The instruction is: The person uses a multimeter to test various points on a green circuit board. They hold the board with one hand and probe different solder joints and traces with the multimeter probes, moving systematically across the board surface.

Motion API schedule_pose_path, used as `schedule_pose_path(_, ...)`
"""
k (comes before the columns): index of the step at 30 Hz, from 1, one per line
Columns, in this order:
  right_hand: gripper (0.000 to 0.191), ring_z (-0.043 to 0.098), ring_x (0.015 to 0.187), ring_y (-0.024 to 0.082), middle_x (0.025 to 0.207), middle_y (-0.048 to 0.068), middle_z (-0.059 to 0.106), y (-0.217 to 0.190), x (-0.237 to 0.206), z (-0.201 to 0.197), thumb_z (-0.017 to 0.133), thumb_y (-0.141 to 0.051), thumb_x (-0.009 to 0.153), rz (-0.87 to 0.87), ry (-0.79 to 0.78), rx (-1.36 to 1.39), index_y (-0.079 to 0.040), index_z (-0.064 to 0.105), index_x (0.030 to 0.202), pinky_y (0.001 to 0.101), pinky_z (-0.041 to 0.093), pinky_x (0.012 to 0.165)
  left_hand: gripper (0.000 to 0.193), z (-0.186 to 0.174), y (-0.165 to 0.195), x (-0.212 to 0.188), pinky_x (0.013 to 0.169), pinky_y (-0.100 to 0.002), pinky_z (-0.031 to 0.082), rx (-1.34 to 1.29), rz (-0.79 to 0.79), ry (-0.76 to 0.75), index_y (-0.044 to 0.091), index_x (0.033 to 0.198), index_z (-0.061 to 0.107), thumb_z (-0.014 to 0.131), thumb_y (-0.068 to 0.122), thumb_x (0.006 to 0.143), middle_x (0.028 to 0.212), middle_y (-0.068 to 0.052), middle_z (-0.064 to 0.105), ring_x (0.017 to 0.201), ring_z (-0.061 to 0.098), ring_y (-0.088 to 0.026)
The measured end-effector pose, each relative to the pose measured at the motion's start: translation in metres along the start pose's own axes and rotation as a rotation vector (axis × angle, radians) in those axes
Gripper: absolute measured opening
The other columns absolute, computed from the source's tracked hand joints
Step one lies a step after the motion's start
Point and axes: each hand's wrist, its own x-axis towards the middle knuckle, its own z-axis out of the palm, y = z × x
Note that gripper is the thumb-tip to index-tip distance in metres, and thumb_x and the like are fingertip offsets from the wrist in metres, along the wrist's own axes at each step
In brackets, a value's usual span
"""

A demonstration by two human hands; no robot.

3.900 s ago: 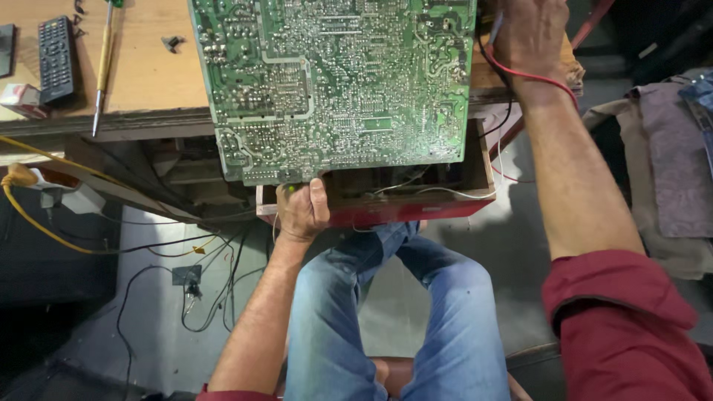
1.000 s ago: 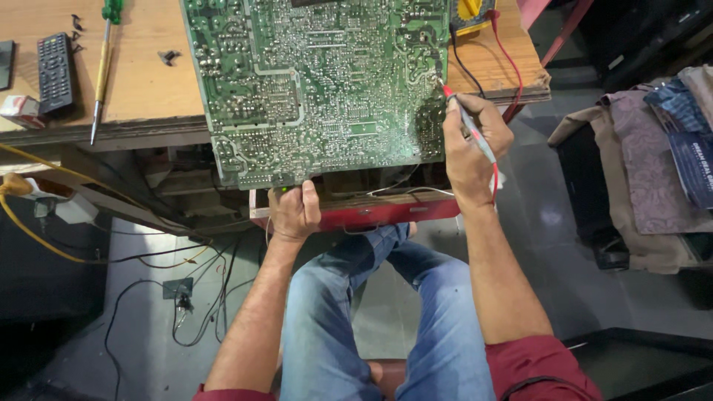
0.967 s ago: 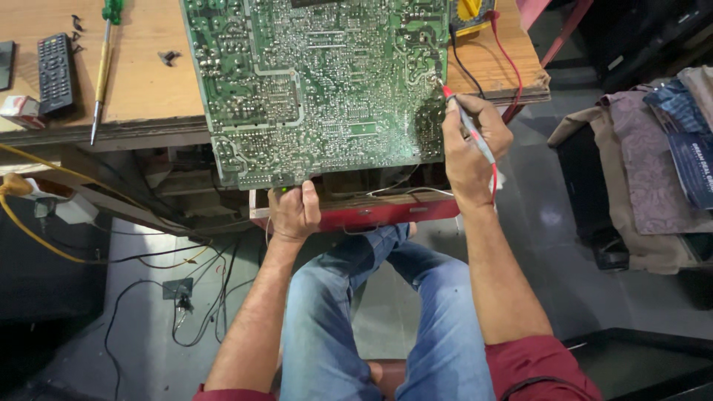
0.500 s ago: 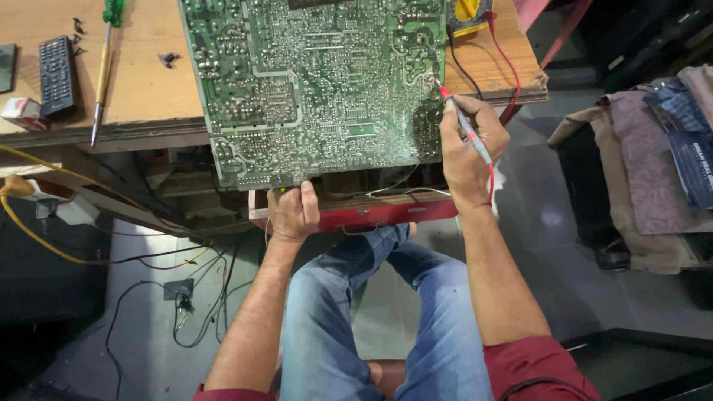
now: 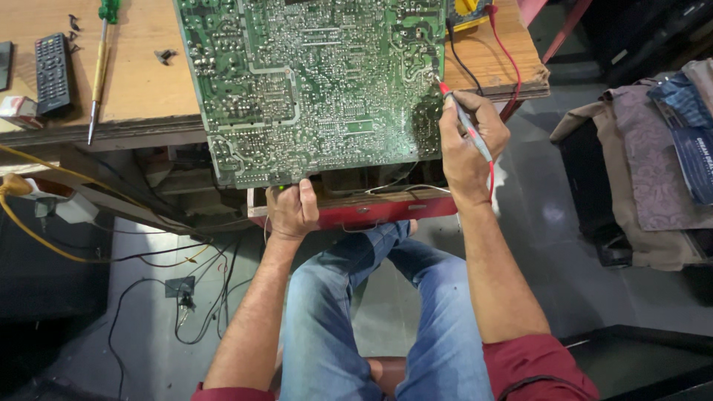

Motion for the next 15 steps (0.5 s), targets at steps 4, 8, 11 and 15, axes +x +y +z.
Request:
schedule_pose_path(4, 0.011, 0.057, 0.073, 0.002, 0.089, 0.001, 0.071, -0.0002, -0.0003, 0.0003, 0.076, -0.004, 0.1, 0.011, 0.002, 0.006, 0.003, 0.073, 0.107, 0.0207, 0.046, 0.063, 0.03, -0.0013, 0.0029, 0.0013, 0.069, -0.051, 0.05, -0.024, 0.021, 0.013, 0.002, 0.08, 0.066, 0.049, 0.018, 0.099, 0.076, -0.02, 0.064, 0.07, 0.062, -0.044)
schedule_pose_path(8, 0.011, 0.06, 0.075, 0.002, 0.091, 0.001, 0.073, -0.001, -0.0012, -0.0023, 0.075, -0.004, 0.1, 0.007, -0.003, 0.015, 0.003, 0.072, 0.108, 0.0205, 0.049, 0.065, 0.028, -0.0025, 0.0068, 0.002, 0.069, -0.051, 0.05, -0.021, 0.028, 0.003, 0.001, 0.087, 0.069, 0.049, 0.017, 0.099, 0.078, -0.02, 0.066, 0.071, 0.063, -0.044)
schedule_pose_path(11, 0.011, 0.059, 0.073, 0.002, 0.09, 0.002, 0.072, -0.0007, -0.0002, -0.0024, 0.075, -0.004, 0.1, 0.02, -0.002, -0.006, 0.003, 0.072, 0.107, 0.0205, 0.048, 0.063, 0.028, -0.0028, 0.0076, 0.0035, 0.07, -0.051, 0.051, -0.023, 0.034, 0.0, 0.001, 0.089, 0.07, 0.049, 0.017, 0.099, 0.079, -0.02, 0.067, 0.072, 0.064, -0.044)
schedule_pose_path(15, 0.012, 0.06, 0.075, 0.002, 0.092, 0.001, 0.073, -0.0003, 0.0005, -0.0033, 0.074, -0.004, 0.1, 0.031, -0.015, 0.026, 0.004, 0.072, 0.109, 0.0201, 0.048, 0.065, 0.027, -0.0024, 0.0079, 0.0042, 0.07, -0.051, 0.051, -0.024, 0.025, 0.003, 0.002, 0.086, 0.068, 0.049, 0.017, 0.098, 0.08, -0.02, 0.067, 0.073, 0.064, -0.044)
